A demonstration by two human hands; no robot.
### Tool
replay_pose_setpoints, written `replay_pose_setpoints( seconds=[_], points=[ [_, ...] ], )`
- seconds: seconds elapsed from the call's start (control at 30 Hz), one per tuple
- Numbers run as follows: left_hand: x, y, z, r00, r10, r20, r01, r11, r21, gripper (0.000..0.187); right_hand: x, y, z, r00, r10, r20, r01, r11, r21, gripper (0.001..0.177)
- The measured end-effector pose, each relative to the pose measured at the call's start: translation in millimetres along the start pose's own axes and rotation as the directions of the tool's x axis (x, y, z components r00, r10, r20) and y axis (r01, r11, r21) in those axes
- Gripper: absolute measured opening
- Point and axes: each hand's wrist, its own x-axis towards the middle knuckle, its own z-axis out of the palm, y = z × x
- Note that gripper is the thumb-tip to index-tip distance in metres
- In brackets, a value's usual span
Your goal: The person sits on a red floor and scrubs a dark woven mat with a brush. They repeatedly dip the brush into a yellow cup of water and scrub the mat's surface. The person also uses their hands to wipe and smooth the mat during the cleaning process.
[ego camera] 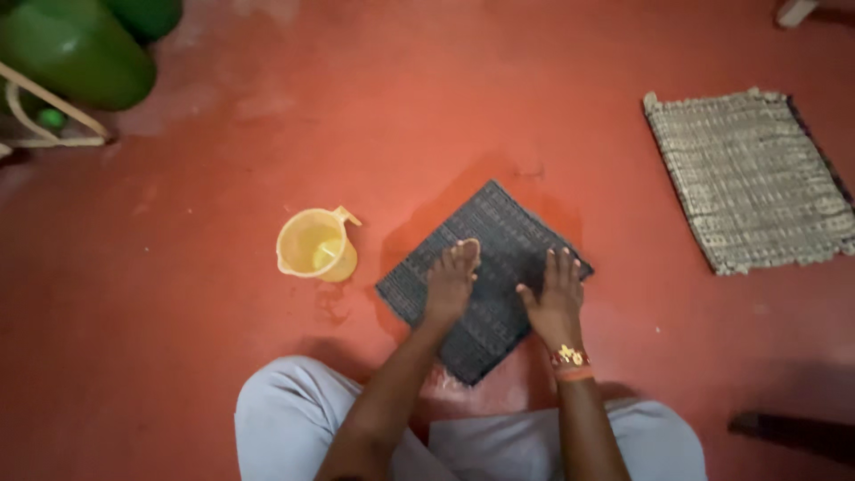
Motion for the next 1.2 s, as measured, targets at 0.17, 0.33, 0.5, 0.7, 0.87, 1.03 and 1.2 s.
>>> replay_pose_setpoints(
  seconds=[0.17,0.33,0.5,0.7,0.87,1.03,1.2],
  points=[
    [-11,34,26,0.995,0.089,-0.039,-0.085,0.992,0.096,0.073,0,-12,-14,1.000,-0.022,0.022,0.022,1.000,0.016,0.094],
    [-58,61,21,0.949,0.231,0.215,-0.241,0.970,0.019,0.068,-5,-26,-9,0.996,-0.044,0.084,0.043,0.999,0.022,0.093],
    [-93,73,7,0.894,0.404,0.194,-0.412,0.911,-0.003,0.053,-11,-26,-6,0.997,-0.036,0.065,0.032,0.997,0.063,0.089],
    [40,21,-1,0.985,0.161,0.060,-0.169,0.969,0.181,0.071,-2,-16,-3,0.998,0.033,-0.057,-0.040,0.990,-0.133,0.087],
    [68,4,16,0.994,0.107,-0.021,-0.103,0.986,0.131,0.080,-5,-17,18,0.967,0.162,0.198,-0.107,0.959,-0.263,0.107],
    [33,7,6,0.967,0.230,0.111,-0.236,0.971,0.045,0.075,-10,-22,23,0.966,0.131,0.223,-0.080,0.971,-0.227,0.111],
    [-29,20,-23,0.823,0.344,0.452,-0.395,0.918,0.021,0.069,-6,-14,16,0.984,0.112,0.139,-0.084,0.977,-0.195,0.109]
  ],
)
